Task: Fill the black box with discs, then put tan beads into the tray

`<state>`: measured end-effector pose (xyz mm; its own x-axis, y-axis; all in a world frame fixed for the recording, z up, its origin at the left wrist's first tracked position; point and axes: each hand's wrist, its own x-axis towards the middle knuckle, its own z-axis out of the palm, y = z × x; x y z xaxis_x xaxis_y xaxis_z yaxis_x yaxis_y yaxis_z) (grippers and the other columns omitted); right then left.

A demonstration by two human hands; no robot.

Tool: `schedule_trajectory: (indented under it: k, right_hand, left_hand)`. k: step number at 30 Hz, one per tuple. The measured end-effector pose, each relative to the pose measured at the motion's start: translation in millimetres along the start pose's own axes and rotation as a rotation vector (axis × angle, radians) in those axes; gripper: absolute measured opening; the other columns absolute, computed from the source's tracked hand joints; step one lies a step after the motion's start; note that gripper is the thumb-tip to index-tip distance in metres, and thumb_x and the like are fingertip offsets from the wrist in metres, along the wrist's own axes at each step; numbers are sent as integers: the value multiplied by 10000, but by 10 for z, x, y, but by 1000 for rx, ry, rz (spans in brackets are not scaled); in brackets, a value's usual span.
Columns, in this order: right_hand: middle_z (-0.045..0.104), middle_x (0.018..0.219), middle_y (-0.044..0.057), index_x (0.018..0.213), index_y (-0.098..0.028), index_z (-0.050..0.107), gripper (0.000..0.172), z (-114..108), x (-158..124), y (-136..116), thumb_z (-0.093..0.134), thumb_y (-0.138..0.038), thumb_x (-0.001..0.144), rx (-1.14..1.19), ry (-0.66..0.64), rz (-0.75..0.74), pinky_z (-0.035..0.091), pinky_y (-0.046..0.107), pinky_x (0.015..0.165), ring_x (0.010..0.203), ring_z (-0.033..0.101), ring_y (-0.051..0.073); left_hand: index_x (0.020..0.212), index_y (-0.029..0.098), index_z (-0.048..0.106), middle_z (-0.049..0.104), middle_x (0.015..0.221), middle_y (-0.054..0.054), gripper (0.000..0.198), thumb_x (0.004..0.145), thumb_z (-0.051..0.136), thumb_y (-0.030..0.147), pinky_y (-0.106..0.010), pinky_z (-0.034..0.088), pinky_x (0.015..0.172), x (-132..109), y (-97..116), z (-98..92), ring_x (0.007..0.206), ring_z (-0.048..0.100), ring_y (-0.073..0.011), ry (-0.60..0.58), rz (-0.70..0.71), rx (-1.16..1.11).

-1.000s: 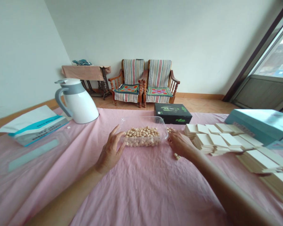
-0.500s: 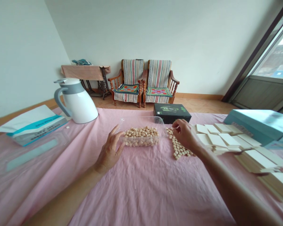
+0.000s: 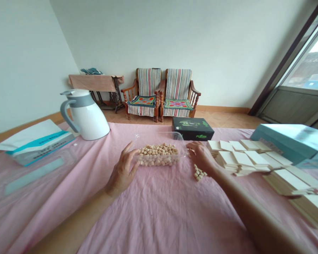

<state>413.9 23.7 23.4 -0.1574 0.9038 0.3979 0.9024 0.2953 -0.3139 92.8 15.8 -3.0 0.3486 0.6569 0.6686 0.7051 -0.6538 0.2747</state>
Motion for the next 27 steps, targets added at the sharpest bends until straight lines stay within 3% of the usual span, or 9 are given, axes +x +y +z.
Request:
schedule_trajectory:
  k: [2,4,8,11,14,19,21,25,27]
  right_hand:
    - [650,830,90,731,-160,616,215,105,-44,-23,432,-75,803,-143,-131,-35,383,296,790,838,548,194]
    - [647,863,105,712,-156,611,215,173,-76,-53,435,-63,795,-236,-178,-29,368,302,776,857,536,207]
    - [631,857,97,766,-155,630,204,140,-66,-40,441,-79,786,-222,-98,22,373,296,713,802,540,199]
    - [609,849,70,856,-161,642,213,-8,-4,-7,449,-107,784,-53,153,132,403,273,674,704,537,157]
    - [612,845,52,876,-171,647,180,-163,53,-78,490,-168,787,185,352,149,443,271,665,677,550,142]
    - [680,915,54,1036,-177,624,256,-266,68,-366,520,-241,811,717,224,32,501,288,745,823,644,157]
    - [695,886,54,1043,-169,616,260,-257,74,-377,504,-252,823,815,213,42,509,294,753,839,661,163]
    - [691,889,63,952,-164,625,217,-169,119,-97,486,-263,818,657,329,173,504,274,660,752,667,162]
    - [691,890,62,904,-170,645,205,-100,148,80,479,-240,806,446,263,194,485,271,669,744,650,160]
  left_hand:
    - [1254,202,396,345,1445,-128,373,891,474,169,-436,387,1072,0,2,-2,1351,338,-249,2,4,-2]
    - [1251,201,397,347,1443,-128,373,888,476,165,-430,391,1070,0,5,-4,1353,334,-248,1,5,-3]
    - [1250,196,396,349,1440,-127,372,888,475,160,-419,373,1085,1,7,-9,1360,321,-239,-3,3,-2]
    - [1254,197,393,352,1436,-125,375,890,472,162,-421,369,1089,-1,7,-12,1362,319,-235,-4,1,-2]
    - [1254,198,395,350,1437,-122,373,890,472,166,-421,373,1085,0,11,-11,1359,323,-235,-3,-3,2]
    - [1254,201,395,347,1440,-123,370,893,471,179,-426,384,1076,6,19,-4,1355,330,-242,-1,-10,1]
    - [1252,204,397,349,1438,-123,368,893,473,182,-432,390,1071,6,19,-2,1355,330,-246,1,-9,-1]
    - [1251,211,397,350,1437,-123,370,890,467,170,-446,390,1071,4,16,-3,1359,325,-250,4,-7,-10]
    - [1249,210,398,349,1438,-122,369,889,460,157,-444,387,1074,4,16,-4,1361,322,-246,4,-5,-13]
